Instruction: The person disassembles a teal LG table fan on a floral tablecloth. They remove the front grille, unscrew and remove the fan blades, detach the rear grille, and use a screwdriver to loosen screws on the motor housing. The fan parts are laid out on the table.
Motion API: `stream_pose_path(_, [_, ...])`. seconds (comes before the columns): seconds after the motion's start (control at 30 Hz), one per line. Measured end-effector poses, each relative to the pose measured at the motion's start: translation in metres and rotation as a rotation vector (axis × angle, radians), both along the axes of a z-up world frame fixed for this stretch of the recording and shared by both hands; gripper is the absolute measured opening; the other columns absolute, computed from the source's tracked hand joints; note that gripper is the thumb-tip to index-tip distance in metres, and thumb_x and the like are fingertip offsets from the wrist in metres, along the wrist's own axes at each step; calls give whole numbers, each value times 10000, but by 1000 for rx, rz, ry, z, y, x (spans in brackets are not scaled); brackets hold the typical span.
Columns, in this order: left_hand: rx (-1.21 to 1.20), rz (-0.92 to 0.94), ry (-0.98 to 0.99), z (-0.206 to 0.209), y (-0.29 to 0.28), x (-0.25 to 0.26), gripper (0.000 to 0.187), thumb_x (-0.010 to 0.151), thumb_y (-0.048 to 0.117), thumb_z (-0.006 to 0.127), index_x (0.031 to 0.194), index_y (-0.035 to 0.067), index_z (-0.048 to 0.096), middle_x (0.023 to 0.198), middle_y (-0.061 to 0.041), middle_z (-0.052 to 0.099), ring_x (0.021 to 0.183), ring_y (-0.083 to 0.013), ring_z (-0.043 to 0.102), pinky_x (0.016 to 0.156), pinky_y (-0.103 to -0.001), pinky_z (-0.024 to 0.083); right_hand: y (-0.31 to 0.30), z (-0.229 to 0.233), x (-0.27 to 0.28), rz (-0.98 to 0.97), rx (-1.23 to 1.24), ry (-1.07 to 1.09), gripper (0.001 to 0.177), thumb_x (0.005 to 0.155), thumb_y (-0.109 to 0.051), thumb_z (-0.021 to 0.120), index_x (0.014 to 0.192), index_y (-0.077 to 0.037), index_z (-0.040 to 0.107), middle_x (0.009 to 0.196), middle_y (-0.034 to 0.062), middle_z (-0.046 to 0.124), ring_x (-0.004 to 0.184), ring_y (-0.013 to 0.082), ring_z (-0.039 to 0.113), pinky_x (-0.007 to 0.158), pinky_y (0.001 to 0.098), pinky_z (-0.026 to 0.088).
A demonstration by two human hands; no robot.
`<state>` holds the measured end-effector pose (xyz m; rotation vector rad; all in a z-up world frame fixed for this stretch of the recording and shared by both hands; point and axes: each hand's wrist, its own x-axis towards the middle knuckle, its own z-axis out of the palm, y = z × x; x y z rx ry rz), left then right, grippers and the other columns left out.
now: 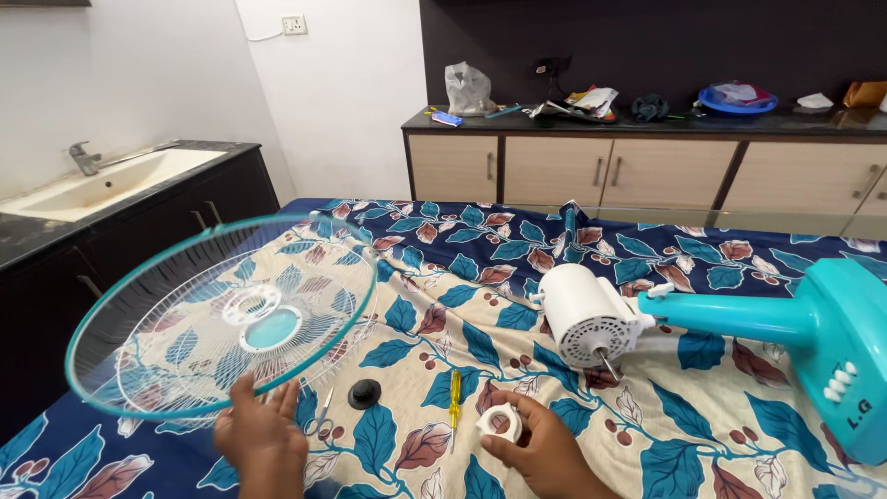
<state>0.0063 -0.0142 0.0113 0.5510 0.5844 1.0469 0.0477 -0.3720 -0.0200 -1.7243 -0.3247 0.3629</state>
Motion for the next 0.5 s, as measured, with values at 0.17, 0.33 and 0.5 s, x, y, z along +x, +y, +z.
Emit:
stream_pose_path(0.17, [85, -203, -63, 7, -40, 34, 364, 932, 185, 680, 1093, -33, 436, 1072, -180, 571, 941, -366, 711, 808, -439, 620, -7, 6, 5, -76, -421, -279, 700, 767, -267, 831, 1419, -201, 586, 784, 50, 779, 663, 134, 756, 655, 289, 573])
stream_pose_path(0.33, [60, -437, -76, 10, -85, 93, 392, 914, 223, 727, 1121, -23, 502, 1064, -156, 585, 880, -317, 702, 751, -413, 645, -10, 0, 5, -98, -374, -309, 677, 741, -262, 830, 1383, -192, 626, 840, 100, 807, 754, 192, 796, 727, 303, 600])
stream_pose_path(0.5, [-17, -574, 53, 7, -128, 152, 415, 901, 235, 715, 1128, -42, 506, 1104, -184, 609, 883, -339, 694, 746, -416, 657, -17, -13, 11, -65, -243, -318, 670, 713, -231, 846, 1343, -144, 635, 953, 105, 819, 883, 171, 827, 810, 301, 624])
